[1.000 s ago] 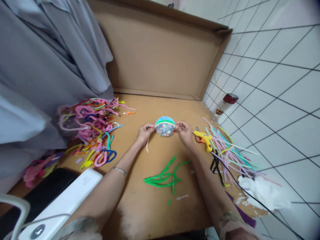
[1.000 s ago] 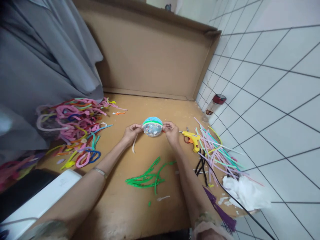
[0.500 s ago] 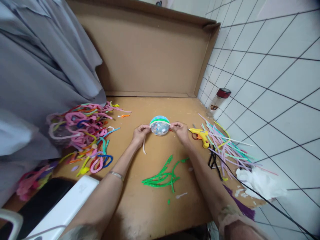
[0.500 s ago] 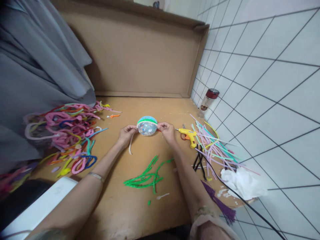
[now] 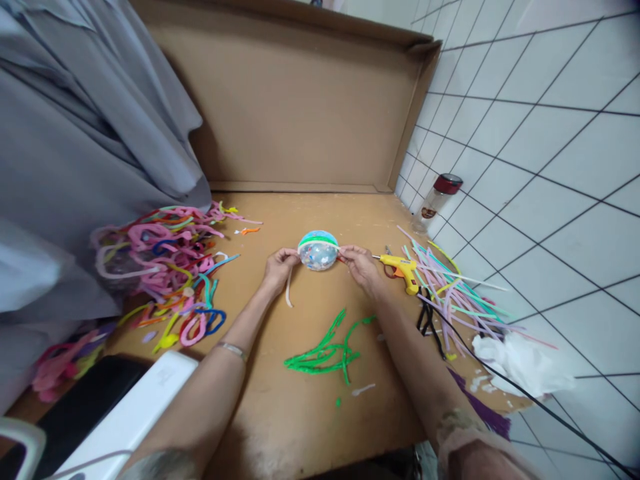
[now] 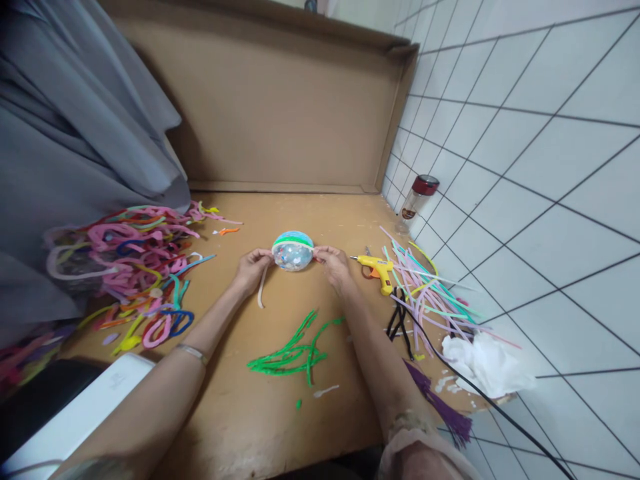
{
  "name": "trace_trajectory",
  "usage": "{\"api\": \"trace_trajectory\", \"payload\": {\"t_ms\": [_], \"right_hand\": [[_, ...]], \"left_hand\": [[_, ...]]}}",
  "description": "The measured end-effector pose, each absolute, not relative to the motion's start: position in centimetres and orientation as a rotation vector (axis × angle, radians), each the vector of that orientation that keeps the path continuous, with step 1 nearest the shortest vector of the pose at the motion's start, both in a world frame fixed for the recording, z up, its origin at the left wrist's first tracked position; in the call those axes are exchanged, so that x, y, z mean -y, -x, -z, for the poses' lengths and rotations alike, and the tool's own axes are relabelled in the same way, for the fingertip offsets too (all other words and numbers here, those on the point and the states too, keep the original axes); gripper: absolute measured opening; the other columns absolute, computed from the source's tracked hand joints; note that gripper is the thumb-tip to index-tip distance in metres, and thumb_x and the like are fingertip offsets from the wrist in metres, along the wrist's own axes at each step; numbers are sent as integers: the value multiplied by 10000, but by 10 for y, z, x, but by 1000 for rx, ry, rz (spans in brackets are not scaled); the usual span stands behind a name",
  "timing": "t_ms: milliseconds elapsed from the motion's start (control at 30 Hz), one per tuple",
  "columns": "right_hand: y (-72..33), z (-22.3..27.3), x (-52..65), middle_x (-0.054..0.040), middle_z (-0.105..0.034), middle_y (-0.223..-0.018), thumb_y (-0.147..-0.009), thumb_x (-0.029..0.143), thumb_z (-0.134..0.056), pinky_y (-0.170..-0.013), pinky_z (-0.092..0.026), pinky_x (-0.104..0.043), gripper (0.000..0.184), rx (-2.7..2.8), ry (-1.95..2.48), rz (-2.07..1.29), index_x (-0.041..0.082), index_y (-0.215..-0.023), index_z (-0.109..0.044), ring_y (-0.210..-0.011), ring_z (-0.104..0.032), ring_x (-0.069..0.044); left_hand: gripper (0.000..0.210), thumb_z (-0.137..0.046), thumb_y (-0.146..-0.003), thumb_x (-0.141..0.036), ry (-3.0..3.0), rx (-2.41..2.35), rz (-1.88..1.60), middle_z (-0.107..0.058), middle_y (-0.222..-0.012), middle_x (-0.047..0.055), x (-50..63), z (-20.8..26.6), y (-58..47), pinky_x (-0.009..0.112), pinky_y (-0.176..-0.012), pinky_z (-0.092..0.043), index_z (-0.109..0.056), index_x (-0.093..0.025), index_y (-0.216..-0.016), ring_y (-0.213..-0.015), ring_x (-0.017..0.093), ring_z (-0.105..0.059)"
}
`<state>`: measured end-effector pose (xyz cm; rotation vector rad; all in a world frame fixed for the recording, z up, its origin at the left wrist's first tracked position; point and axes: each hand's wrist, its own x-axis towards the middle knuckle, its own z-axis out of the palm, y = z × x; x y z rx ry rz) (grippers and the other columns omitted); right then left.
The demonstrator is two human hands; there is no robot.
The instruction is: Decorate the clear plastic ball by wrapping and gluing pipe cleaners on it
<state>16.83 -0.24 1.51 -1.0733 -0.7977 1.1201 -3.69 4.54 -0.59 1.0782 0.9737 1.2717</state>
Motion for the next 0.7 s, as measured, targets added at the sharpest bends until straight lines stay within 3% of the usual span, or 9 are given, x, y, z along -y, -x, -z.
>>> {"api": "trace_trajectory", "payload": {"t_ms": [500,700], "right_hand": [[-165,-18,4,12,-666,-598,-501,159,-746,-697,-476,-264,133,627,1058,-1172,197,-485,-620,-644,-582,-114],[-166,-18,3,14,-639,-563,-501,119,-749,-695,-462,-257,184,593,1081,-1202,194,-451,-588,-649,-576,-111]], "left_hand": [[461,-878,-487,-501,-1111,-897,-1255,-671,-693,3,-46,8,39,304,-782,-502,-633,-173,-697,-684,138,-609],[451,-884,-500,-471,-1097,-873,-1270,-668,-702,2,-47,10,39,284,-756,-489,-639,-166,-723,-678,125,-606]]}}
